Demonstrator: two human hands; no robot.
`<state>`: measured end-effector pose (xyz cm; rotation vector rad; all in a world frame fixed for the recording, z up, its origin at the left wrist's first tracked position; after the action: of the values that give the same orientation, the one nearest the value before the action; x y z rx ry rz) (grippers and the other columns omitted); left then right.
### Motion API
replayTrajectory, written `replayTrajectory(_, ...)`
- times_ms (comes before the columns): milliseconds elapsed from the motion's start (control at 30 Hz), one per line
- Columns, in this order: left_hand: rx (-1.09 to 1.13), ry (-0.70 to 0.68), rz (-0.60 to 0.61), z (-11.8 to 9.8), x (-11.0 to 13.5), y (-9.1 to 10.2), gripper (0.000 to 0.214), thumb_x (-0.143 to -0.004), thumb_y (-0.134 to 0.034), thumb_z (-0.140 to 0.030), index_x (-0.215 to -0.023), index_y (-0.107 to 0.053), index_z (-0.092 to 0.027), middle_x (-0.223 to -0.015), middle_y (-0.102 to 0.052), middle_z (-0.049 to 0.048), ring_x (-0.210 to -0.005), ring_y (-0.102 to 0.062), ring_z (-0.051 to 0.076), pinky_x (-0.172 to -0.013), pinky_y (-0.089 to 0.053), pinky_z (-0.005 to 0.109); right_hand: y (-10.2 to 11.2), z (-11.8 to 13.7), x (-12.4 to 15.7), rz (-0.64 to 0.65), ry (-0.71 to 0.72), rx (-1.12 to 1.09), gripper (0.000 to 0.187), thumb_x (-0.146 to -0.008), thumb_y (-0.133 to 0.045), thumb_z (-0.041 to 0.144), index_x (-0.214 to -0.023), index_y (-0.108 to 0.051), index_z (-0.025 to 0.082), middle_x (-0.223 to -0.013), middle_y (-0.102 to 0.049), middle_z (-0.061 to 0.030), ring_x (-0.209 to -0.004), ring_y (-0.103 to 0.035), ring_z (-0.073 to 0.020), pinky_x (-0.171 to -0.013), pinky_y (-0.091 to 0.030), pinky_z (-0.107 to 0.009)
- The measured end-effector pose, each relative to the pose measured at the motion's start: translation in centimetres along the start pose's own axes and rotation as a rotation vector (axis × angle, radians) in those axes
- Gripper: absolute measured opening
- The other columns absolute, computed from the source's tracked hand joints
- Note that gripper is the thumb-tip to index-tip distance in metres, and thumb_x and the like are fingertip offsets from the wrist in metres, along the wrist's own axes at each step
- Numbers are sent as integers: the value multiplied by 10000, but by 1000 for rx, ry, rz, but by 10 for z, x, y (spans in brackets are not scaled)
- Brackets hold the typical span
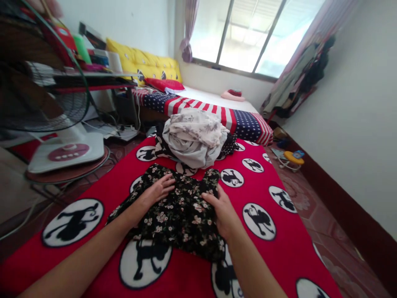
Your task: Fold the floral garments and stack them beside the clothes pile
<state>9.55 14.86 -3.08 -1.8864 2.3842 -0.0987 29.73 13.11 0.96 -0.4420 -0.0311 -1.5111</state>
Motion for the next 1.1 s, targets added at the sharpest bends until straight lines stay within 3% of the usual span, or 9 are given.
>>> replayTrajectory(200, 111, 116, -231, -14, 21, 65, 721, -865, -478, -654, -1450, -370, -247, -1453, -471, 146, -1313, -473, 292, -1113, -321, 466, -84, -48, -46, 69, 45, 0, 607, -610, -721, 217, -1197, -570, 252, -1189, -682, -25, -1114, -617, -239, -992, -464, -373)
replayTrajectory(333, 102, 140, -271, -19, 33, 78, 695, -870, -510, -607, -1441, -375, -233, -1438, -489, 148, -1306, -483, 281, -1108, -344, 443, -113, -64, -56, 117, 55, 86, 638, -649, -715, 241, -1261, -536, 259, -1211, -665, -30, -1120, -607, -224, -993, -464, -368)
replayTrajectory(433, 59, 143, -262, -17, 35, 81, 686, -868, -509, -607, -1430, -388, -233, -1428, -504, 138, -1291, -501, 279, -1093, -374, 434, -133, -75, -47, 229, -48, 154, 808, -703, -734, 329, -1425, -374, 289, -1206, -655, -58, -1042, -640, -227, -877, -532, -405)
replayTrajectory(533, -31, 134, -257, -11, 31, 89, 725, -835, -545, -613, -1422, -393, -216, -1391, -541, 137, -1239, -546, 298, -1045, -432, 443, -144, -76, -31, 341, -61, 151, 903, -696, -766, 390, -1469, -310, 296, -1312, -579, -113, -1017, -653, -240, -790, -561, -410)
replayTrajectory(700, -511, -34, -363, -26, 29, 109, 719, -783, -624, -534, -1374, -453, -163, -1365, -548, 141, -1254, -520, 305, -1082, -395, 468, -120, -40, -11, 284, 341, 280, 364, -785, -695, 339, -1135, -651, 246, -1228, -629, -74, -1134, -602, -243, -899, -522, -376)
replayTrajectory(800, -826, -197, -409, -56, 34, 86, 493, -842, -573, -429, -1272, -567, -187, -1368, -541, 109, -1276, -495, 280, -1123, -351, 459, -89, -20, -6, 121, 516, 478, 163, -850, -610, 290, -969, -699, 224, -1098, -674, -61, -1053, -620, -218, -893, -508, -349)
replayTrajectory(900, -907, -315, -227, -66, 33, 27, 379, -906, -490, -324, -1255, -593, -215, -1387, -530, 81, -1279, -500, 238, -1114, -381, 407, -61, -12, -10, -9, 575, 570, 153, -869, -574, 276, -947, -690, 216, -1018, -688, -54, -983, -629, -208, -855, -504, -331)
replayTrajectory(1000, -988, -317, 64, -41, 23, -30, 454, -913, -464, -221, -1365, -503, -223, -1476, -449, 74, -1357, -421, 218, -1156, -327, 406, -43, -14, -15, -77, 605, 614, 168, -881, -541, 260, -977, -670, 208, -985, -693, -57, -932, -640, -201, -831, -510, -331)
replayTrajectory(1100, -1162, -240, 164, -8, 6, -42, 557, -907, -508, -266, -1446, -394, -191, -1549, -325, 122, -1437, -278, 270, -1179, -223, 521, -42, -16, -19, -58, 705, 744, 222, -891, -493, 218, -1037, -661, 209, -1069, -688, -74, -1015, -628, -207, -918, -490, -363)
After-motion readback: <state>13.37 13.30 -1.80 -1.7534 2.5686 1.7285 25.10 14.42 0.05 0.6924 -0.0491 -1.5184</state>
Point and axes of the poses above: each hand's wrist, its own x-axis away from the middle knuckle, its own y-axis out of the back of the hand, z = x × y, the point moved 9 cm from there along -x, towards the middle knuckle
